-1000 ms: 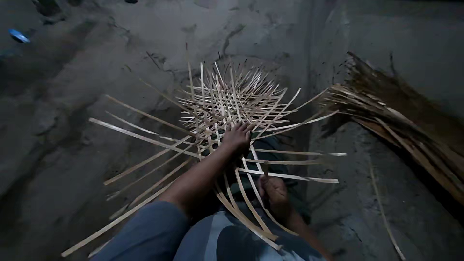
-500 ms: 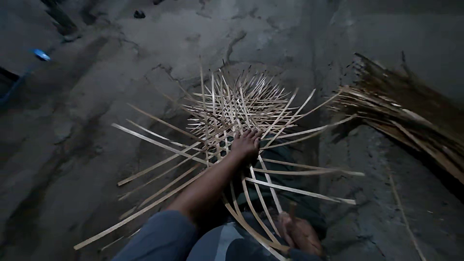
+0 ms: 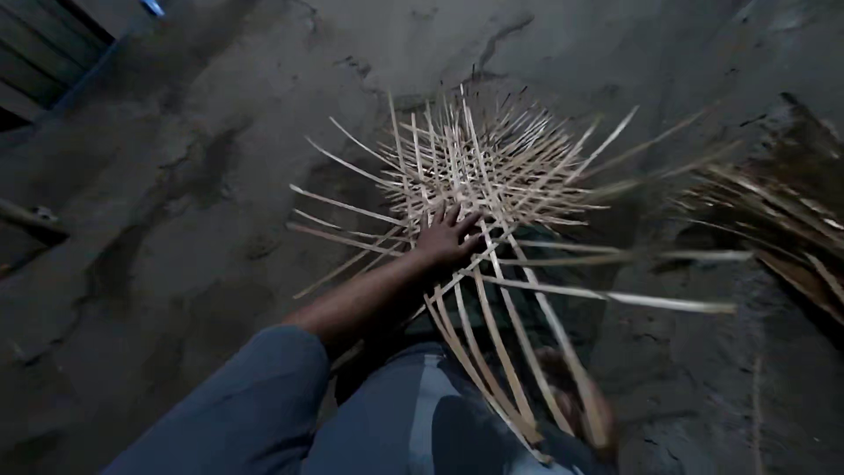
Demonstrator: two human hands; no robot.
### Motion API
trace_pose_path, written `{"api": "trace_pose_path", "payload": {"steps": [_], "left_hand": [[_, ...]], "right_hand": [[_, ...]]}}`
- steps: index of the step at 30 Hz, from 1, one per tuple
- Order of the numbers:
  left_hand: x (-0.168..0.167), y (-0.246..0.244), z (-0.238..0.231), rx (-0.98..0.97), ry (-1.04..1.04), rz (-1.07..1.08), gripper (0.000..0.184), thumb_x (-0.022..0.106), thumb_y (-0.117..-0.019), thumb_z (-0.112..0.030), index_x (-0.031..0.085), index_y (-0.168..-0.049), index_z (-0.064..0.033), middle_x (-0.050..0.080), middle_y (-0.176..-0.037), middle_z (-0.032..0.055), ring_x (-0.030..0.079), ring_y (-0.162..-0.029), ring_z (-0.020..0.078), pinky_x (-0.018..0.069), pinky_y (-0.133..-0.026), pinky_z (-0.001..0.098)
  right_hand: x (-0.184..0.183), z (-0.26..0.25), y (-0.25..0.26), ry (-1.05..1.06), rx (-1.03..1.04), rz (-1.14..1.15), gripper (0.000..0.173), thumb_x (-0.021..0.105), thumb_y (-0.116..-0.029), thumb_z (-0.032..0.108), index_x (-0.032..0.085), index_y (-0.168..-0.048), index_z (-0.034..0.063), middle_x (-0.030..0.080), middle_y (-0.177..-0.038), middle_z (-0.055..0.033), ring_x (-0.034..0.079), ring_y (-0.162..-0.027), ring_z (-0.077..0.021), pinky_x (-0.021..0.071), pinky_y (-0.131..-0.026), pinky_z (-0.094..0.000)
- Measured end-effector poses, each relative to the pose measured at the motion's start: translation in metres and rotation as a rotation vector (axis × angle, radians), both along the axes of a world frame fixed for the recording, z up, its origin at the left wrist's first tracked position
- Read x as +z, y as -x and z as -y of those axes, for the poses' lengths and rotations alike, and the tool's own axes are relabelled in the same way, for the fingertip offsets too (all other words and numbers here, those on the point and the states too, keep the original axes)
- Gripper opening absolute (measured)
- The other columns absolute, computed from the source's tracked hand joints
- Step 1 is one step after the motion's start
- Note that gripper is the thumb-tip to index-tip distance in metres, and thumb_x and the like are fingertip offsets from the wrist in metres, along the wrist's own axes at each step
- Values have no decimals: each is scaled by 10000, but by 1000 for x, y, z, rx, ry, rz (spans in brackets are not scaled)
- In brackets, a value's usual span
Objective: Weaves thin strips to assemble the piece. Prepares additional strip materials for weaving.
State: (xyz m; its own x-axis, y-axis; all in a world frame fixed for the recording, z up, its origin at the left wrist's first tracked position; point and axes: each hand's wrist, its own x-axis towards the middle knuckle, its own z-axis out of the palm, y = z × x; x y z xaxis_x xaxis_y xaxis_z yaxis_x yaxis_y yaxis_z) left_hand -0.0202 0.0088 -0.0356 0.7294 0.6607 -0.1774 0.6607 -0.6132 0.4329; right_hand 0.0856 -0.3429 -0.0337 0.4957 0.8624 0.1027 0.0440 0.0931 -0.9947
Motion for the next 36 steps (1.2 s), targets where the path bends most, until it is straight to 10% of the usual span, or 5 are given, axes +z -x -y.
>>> {"api": "trace_pose_path", "payload": {"steps": [3,9,15,24,36], "left_hand": [[-2,-27,-9,75,52,29,630,294,-1029,-670,273,-1613,-433,198,-1714,70,117,-1569,420,59,-1146,808],[-5,-49,-15,75,35,26,581,325,-1048,-590,325,-1600,-409,262,-1691,-95,149,-1579,336,16,-1119,835],[-3,-43,-11,283,-18,77,702,466,-928,-730,555,-1451,-270,393,-1609,104,239,-1528,416,135,-1136,804],[-4,-43,-11,272,38,66,687,423,-945,-748,530,-1467,-314,336,-1644,89,205,-1541,416,111,-1120,826],[0,-42,-8,301,25,78,685,446,-920,-751,550,-1446,-324,337,-1644,88,333,-1461,443,244,-1095,775]], "right_hand": [[9,-25,-1,111,149,496,296,557,-952,80,747,-1171,19,747,-1174,-80,706,-1086,-116,577,-967,-291],[23,-77,0,65,297,500,415,556,-1045,148,581,-1413,-42,641,-1393,-162,655,-1225,-119,513,-1065,-264],[29,-76,2,126,227,700,280,592,-1007,133,743,-1228,51,750,-1194,-94,709,-1111,-139,549,-1017,-287],[26,-102,16,12,365,507,471,594,-1028,169,538,-1429,-72,619,-1408,-173,607,-1288,-134,490,-1096,-268],[7,-134,8,-324,522,629,291,600,-1045,189,713,-1237,2,676,-1340,-168,589,-1340,-289,486,-1143,-405]]}}
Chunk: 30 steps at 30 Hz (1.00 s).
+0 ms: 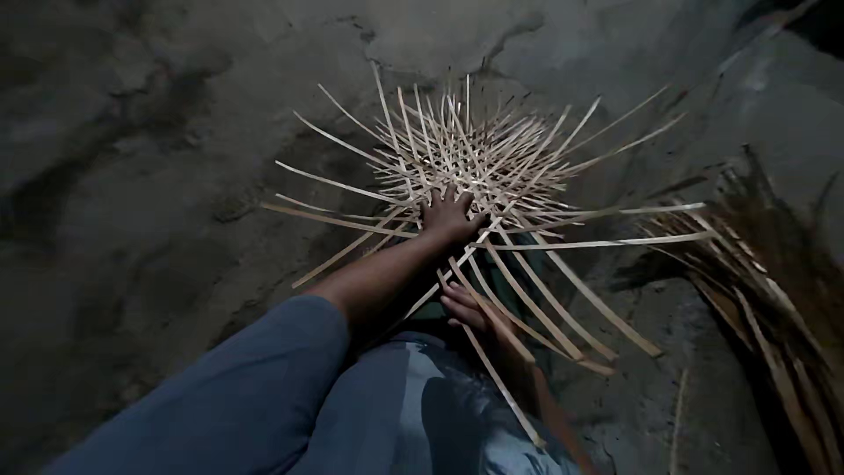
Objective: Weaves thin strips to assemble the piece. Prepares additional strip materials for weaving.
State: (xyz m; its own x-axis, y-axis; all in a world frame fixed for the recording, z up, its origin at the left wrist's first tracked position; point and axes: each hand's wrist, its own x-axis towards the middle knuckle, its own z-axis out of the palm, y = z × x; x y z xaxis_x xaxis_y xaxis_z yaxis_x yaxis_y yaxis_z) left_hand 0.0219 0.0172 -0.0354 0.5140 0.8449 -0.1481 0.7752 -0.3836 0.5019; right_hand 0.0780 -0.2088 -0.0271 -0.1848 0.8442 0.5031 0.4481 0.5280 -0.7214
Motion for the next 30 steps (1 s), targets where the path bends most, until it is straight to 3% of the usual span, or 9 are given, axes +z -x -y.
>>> {"api": "trace_pose_path", "payload": {"steps": [3,6,8,10,13,14,18,26,30], "left_hand": [[-2,-1,-1,-14,21,-5,691,426,-928,-752,537,-1454,-319,313,-1657,94,315,-1469,456,272,-1075,773],[-2,0,1,-21,27,-19,697,412,-928,-758,519,-1465,-326,297,-1665,99,309,-1471,466,282,-1069,773],[3,2,4,-29,34,4,699,431,-947,-740,507,-1480,-295,270,-1673,128,284,-1476,491,255,-1068,792],[4,4,5,-39,43,17,698,432,-952,-733,509,-1479,-282,262,-1675,134,276,-1475,492,254,-1063,788],[-1,4,2,-54,61,21,727,431,-941,-753,480,-1502,-293,275,-1668,128,310,-1460,488,289,-1057,785],[-3,3,1,-59,59,31,742,433,-940,-753,467,-1516,-286,285,-1664,136,329,-1447,492,301,-1046,781],[6,5,11,-102,131,13,752,432,-961,-723,423,-1552,-257,239,-1674,169,284,-1469,512,241,-1063,820],[4,-2,13,-88,91,-4,733,439,-959,-712,446,-1533,-255,281,-1655,181,342,-1428,520,285,-1034,804],[4,-4,10,-79,74,5,720,441,-962,-703,459,-1526,-255,295,-1654,164,359,-1422,500,300,-1038,783]], "right_hand": [[8,-21,7,-14,100,-114,298,543,-1076,239,730,-1163,24,708,-1286,-154,612,-1310,-316,476,-1154,-476],[13,-42,25,57,126,-131,530,384,-1107,428,726,-1210,36,760,-1166,-100,708,-1147,-206,476,-1146,-465],[16,-51,30,161,183,-157,551,328,-1128,383,726,-1156,3,754,-1099,-95,699,-1038,-142,536,-1019,-356],[18,-45,33,392,162,-277,511,327,-1132,313,714,-975,17,709,-896,-20,646,-840,-66,553,-834,-278],[16,-31,30,584,94,-560,522,330,-1123,398,608,-792,106,570,-688,57,522,-580,-24,481,-546,-217],[15,-27,29,583,68,-640,517,352,-1117,421,590,-766,126,526,-643,66,479,-531,-24,442,-498,-211],[14,-12,43,486,-53,-560,439,431,-1105,313,597,-744,125,485,-629,100,466,-577,11,428,-570,-182],[9,20,35,224,-76,-310,474,436,-1113,287,602,-743,41,511,-629,7,539,-672,-41,485,-729,-221],[11,21,36,172,-87,-254,506,418,-1116,291,600,-730,18,507,-617,-30,543,-664,-74,485,-731,-238]]}}
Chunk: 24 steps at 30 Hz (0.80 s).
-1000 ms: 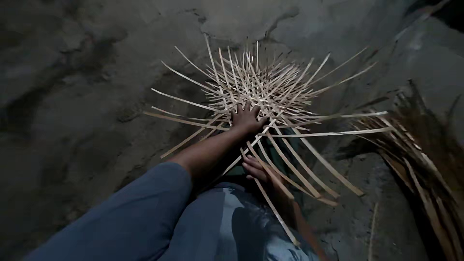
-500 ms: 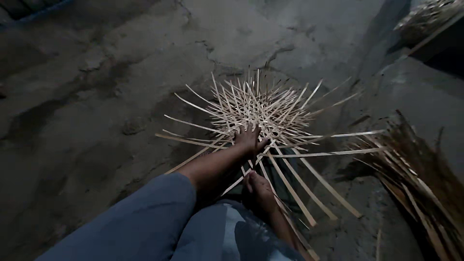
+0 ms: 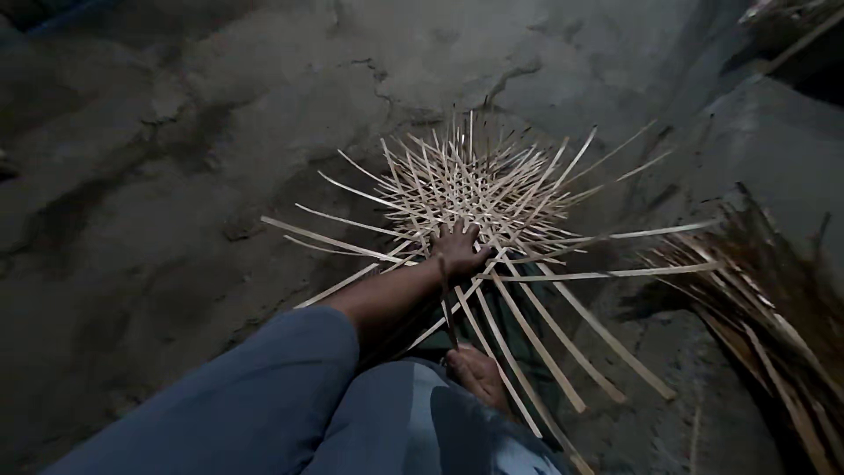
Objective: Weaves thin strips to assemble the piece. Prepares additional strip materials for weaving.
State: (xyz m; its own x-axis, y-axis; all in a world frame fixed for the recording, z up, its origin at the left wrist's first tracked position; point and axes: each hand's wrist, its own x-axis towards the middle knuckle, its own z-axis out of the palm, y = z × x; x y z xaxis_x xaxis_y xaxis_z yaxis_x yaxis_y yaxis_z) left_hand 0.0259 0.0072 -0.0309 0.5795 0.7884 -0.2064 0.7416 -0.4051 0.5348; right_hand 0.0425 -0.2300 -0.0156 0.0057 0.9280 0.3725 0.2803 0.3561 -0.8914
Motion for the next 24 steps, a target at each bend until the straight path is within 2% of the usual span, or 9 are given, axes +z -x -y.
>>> {"api": "trace_pose_path", "payload": {"steps": [5,7,9,12,15,17,20,22,24], "left_hand": [[1,2,-8,2,17,-1,751,482,-920,-746,472,-1508,-279,302,-1654,137,347,-1441,481,320,-1037,773],[10,4,-15,18,53,36,723,590,-881,-704,521,-1466,-286,328,-1643,113,356,-1438,462,309,-1050,773],[17,1,-31,26,37,58,700,652,-854,-676,557,-1437,-301,359,-1625,100,380,-1418,456,325,-1037,773],[42,-9,-76,4,-86,58,722,705,-829,-649,551,-1450,-315,328,-1648,101,342,-1441,491,326,-1023,797],[88,-12,-121,-29,-244,76,705,743,-814,-618,565,-1426,-318,303,-1659,98,329,-1444,496,348,-987,793],[111,-12,-148,-51,-310,116,688,759,-812,-604,568,-1411,-325,283,-1666,85,323,-1449,480,377,-977,773],[130,-13,-185,-77,-390,179,680,773,-793,-599,584,-1396,-346,292,-1671,36,337,-1457,451,372,-983,785],[138,-12,-205,-136,-431,175,662,784,-785,-585,599,-1376,-350,303,-1668,23,341,-1461,435,352,-1004,790],[147,-11,-214,-234,-459,115,630,810,-786,-555,609,-1353,-366,320,-1659,9,351,-1461,410,343,-1028,761]], "right_hand": [[2,-4,-1,53,55,15,509,400,-1119,288,650,-779,2,593,-663,-36,589,-705,-71,510,-776,-242],[-4,-7,-2,15,116,-10,491,376,-1125,294,688,-868,15,663,-771,-40,634,-817,-87,519,-882,-269],[-10,-14,-1,-66,159,-5,474,367,-1124,359,723,-1018,64,744,-1027,-57,667,-1094,-156,449,-1109,-385],[-16,-26,3,-62,142,24,625,469,-1058,518,605,-1395,10,516,-1517,-218,370,-1497,-369,258,-1260,-524],[-13,-26,0,95,148,2,871,621,-1003,465,266,-1586,-77,178,-1674,-283,187,-1577,-328,231,-1289,-442],[-10,-24,-4,173,178,-59,878,643,-1011,356,168,-1604,-84,136,-1688,-267,214,-1575,-258,279,-1271,-375],[3,-16,-13,334,256,-213,684,630,-1025,221,323,-1583,-26,356,-1637,-172,414,-1477,-166,392,-1206,-333],[9,-9,-24,426,323,-284,495,564,-1049,187,496,-1493,-20,500,-1553,-134,500,-1418,-181,424,-1189,-368],[16,2,-37,530,335,-437,435,502,-1066,184,551,-1458,2,570,-1495,-113,548,-1376,-212,449,-1163,-395]]}}
